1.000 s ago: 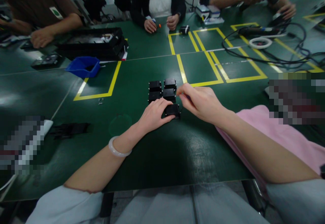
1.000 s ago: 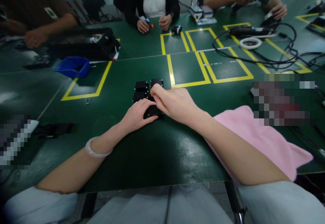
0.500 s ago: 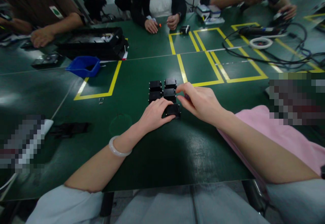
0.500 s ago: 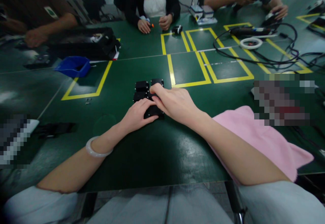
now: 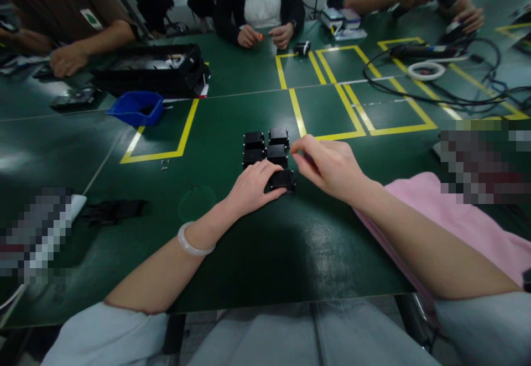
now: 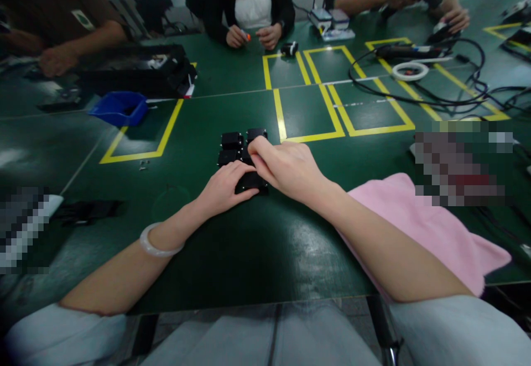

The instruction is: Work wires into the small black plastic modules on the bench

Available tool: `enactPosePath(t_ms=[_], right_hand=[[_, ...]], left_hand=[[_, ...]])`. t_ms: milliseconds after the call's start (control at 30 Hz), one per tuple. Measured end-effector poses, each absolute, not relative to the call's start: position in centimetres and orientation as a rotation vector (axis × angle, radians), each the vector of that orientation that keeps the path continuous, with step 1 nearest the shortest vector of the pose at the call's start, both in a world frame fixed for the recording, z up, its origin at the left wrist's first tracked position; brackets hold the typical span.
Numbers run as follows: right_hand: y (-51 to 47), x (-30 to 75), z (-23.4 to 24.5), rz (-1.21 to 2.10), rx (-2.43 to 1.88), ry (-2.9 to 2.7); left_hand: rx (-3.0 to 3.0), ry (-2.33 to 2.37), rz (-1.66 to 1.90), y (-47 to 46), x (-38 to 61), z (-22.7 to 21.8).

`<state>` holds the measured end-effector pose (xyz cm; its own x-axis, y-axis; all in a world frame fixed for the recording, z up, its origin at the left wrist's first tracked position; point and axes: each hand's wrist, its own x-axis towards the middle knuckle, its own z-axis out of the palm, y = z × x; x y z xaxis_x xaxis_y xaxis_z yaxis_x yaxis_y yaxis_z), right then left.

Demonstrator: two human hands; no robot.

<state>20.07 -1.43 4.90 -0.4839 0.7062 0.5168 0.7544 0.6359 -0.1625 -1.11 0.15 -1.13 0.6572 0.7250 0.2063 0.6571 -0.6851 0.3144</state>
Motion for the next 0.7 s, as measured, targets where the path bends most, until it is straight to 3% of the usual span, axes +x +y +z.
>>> enactPosePath(t_ms=[700], right_hand=[[-1.39,20.08,4.78,0.029,-1.124,-2.315]], left_hand=[[2.684,1.127,0.466,0.16,-1.16,-1.23]])
